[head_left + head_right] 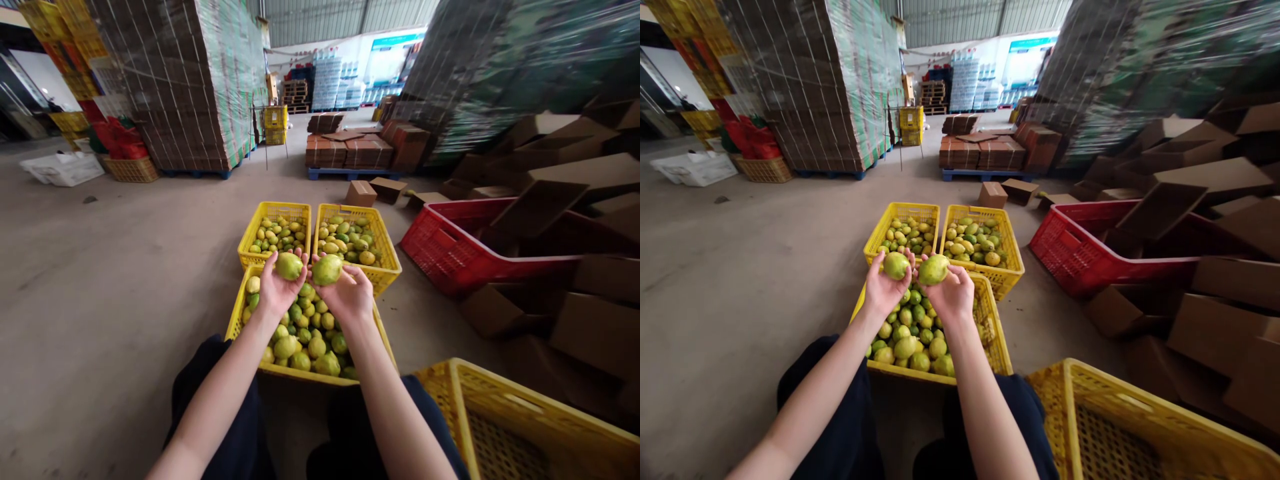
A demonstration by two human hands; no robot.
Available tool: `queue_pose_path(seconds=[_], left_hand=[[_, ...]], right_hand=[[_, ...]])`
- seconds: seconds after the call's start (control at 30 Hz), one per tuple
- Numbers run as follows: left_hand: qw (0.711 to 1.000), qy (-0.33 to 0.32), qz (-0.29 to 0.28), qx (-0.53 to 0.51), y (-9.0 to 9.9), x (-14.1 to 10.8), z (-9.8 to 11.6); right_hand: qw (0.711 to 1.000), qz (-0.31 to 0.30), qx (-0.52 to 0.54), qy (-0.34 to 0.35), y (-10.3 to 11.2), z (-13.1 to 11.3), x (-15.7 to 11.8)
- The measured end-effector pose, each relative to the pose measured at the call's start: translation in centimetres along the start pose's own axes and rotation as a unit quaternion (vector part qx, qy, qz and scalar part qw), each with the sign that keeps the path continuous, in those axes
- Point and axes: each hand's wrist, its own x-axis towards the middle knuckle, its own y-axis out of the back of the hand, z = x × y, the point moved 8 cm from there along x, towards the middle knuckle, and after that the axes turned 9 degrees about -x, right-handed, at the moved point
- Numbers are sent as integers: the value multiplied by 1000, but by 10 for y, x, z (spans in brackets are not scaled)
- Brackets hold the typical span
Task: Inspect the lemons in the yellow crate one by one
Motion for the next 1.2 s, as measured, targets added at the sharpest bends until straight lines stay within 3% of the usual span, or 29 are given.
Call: queue_pose_path(seconds=[0.2,0.33,0.63,0.77,0.9,1.03,1.2], left_hand=[[999,-6,-18,27,-3,3,1],[999,2,5,35,-1,3,-2],[1000,9,15,19,1,-2,-2],[1000,-26,-7,7,0,1,3],[999,-41,-14,23,-3,4,5],[1000,-21,9,18,-4,3,2],[999,-11,32,12,-1,1,1]], right_hand=[[999,26,-24,16,8,-2,5],[999,35,-28,12,12,-1,5],[999,15,-37,6,0,-1,-2],[999,12,-44,21,0,-4,1],[997,51,-51,32,8,-6,6],[995,81,-45,31,14,-6,5],[997,63,-51,12,13,-3,2]])
